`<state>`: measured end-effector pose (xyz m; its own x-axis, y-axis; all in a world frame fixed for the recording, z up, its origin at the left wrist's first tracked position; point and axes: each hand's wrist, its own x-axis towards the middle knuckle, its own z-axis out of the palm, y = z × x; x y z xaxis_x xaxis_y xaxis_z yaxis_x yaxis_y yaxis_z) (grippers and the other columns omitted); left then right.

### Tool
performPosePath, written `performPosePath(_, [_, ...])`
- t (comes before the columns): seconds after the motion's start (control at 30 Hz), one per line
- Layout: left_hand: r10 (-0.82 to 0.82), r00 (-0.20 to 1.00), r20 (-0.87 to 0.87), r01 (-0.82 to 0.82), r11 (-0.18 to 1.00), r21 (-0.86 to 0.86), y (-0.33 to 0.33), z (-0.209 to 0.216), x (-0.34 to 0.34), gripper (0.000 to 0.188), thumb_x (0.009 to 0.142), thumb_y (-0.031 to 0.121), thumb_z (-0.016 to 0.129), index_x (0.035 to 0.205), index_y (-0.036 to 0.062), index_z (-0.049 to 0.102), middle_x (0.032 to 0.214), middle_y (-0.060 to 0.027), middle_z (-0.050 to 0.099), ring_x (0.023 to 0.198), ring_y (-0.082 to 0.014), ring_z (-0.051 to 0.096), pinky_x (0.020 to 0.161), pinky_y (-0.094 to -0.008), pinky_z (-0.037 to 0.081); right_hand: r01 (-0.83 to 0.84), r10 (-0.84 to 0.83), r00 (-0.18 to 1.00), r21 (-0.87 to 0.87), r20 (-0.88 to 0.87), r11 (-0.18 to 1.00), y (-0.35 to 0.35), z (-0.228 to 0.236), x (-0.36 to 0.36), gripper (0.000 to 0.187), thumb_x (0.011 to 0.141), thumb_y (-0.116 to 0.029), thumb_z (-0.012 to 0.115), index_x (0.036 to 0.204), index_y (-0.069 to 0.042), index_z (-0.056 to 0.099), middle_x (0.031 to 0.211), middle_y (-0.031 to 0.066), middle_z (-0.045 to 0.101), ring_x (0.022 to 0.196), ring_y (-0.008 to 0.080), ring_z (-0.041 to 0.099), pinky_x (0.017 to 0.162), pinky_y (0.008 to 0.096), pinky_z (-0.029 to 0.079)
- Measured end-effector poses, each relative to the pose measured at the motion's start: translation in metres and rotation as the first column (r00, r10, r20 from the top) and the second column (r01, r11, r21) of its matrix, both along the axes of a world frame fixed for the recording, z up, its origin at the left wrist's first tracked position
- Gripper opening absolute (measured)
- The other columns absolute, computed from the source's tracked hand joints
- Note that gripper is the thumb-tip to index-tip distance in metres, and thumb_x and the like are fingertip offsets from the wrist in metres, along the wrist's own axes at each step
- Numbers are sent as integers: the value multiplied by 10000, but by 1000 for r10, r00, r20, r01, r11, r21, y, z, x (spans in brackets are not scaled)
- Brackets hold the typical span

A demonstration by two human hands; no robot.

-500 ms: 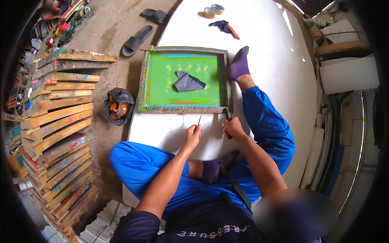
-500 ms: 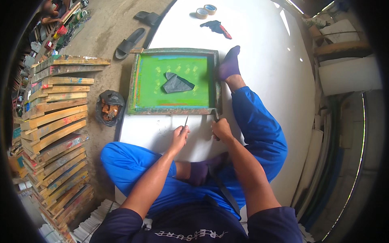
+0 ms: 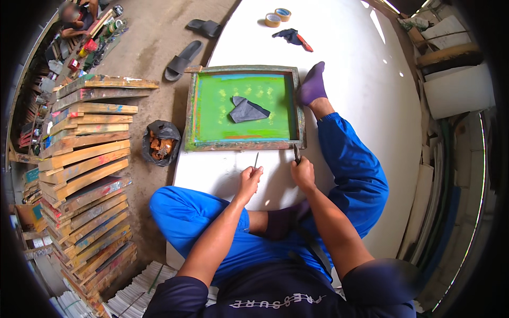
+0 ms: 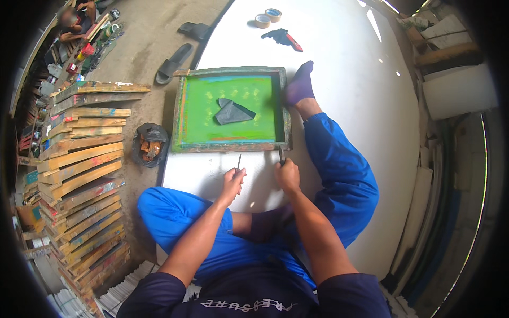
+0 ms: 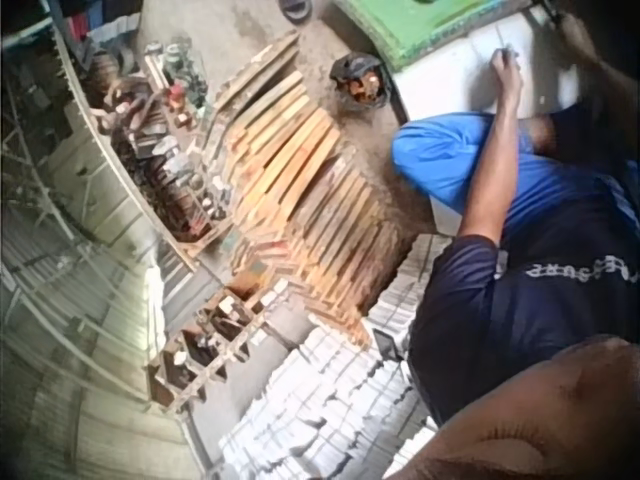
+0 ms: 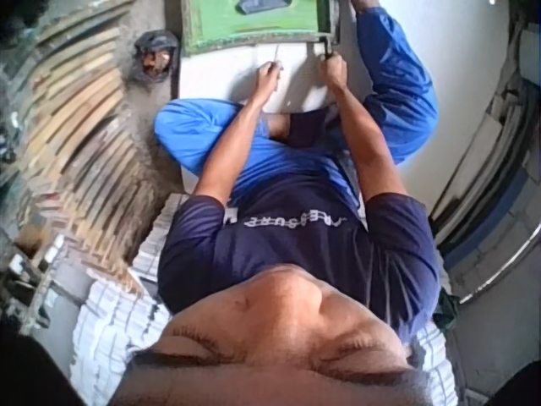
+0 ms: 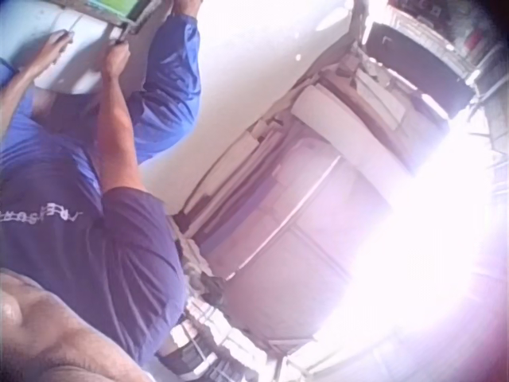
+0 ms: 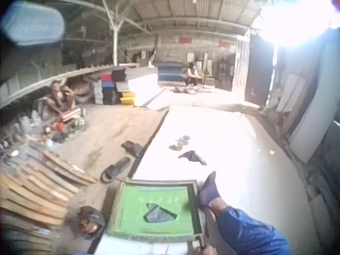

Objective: The person sits on the floor and uses a small metal scraper to remove dried green ink from the mesh of a screen printing frame. They repeatedly scrape along the edges and across the surface of the frame, working to clear the ink residue.

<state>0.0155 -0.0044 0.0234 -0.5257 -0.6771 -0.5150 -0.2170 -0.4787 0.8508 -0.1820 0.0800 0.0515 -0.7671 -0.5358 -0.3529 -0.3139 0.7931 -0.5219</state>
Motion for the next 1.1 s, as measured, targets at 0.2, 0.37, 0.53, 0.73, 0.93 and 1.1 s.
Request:
performPosePath(0.2, [48, 997, 67, -54, 994, 99, -24, 26, 25, 378, 978, 364, 651, 1041, -6, 696, 795, -43, 627, 412, -64, 433, 372, -240, 362, -390, 386, 907, -8, 170, 921, 9, 4, 50, 329, 867, -303, 646, 964, 11, 658, 875, 278, 690, 878, 457, 672, 801, 525, 512])
performPosePath(0.37, [39, 991, 130, -65, 977, 201, -51, 30, 61, 351, 964, 322, 665, 1048, -17, 698, 824, -64, 671, 427, -78, 450, 373, -259, 366, -617, 614, 735, -90, 289, 782, -12, 4, 109, 337, 862, -330, 652, 938, -2, 666, 839, 246, 692, 829, 424, 677, 770, 491, 525])
performPosePath(0.53, [133, 971, 197, -175, 961, 214, -59, 36, 80, 263, 942, 263, 687, 973, 1, 679, 789, -64, 667, 432, -83, 451, 379, -268, 366, -685, 712, 638, -206, 294, 699, -30, -10, 124, 321, 881, -304, 661, 906, 15, 648, 766, 202, 691, 682, 327, 694, 662, 432, 545])
performPosePath(0.73, [185, 966, 184, -233, 928, 290, -63, 24, 93, 221, 931, 253, 715, 925, 49, 631, 750, -47, 629, 456, -84, 463, 403, -266, 385, -589, 577, 514, -228, 634, 775, -42, 11, 118, 303, 917, -267, 659, 932, 33, 620, 723, 128, 685, 559, 198, 670, 502, 335, 535])
performPosePath(0.93, [207, 941, 269, -258, 951, 171, -61, 14, 87, 243, 916, 253, 744, 882, 70, 589, 725, -15, 580, 491, -74, 482, 424, -270, 408, -472, 478, 393, -275, 785, 838, -41, -1, 113, 335, 949, -273, 650, 1005, 56, 623, 765, 119, 681, 617, 191, 682, 536, 330, 549])
performPosePath(1.1, [231, 854, 466, -207, 973, -104, -58, 5, 80, 311, 907, 297, 741, 815, 32, 607, 643, -33, 598, 517, -132, 569, 442, -292, 425, -284, 368, 457, -259, 810, 923, -31, -3, 94, 343, 967, -279, 646, 1090, 39, 611, 848, 100, 675, 683, 179, 686, 580, 325, 552])
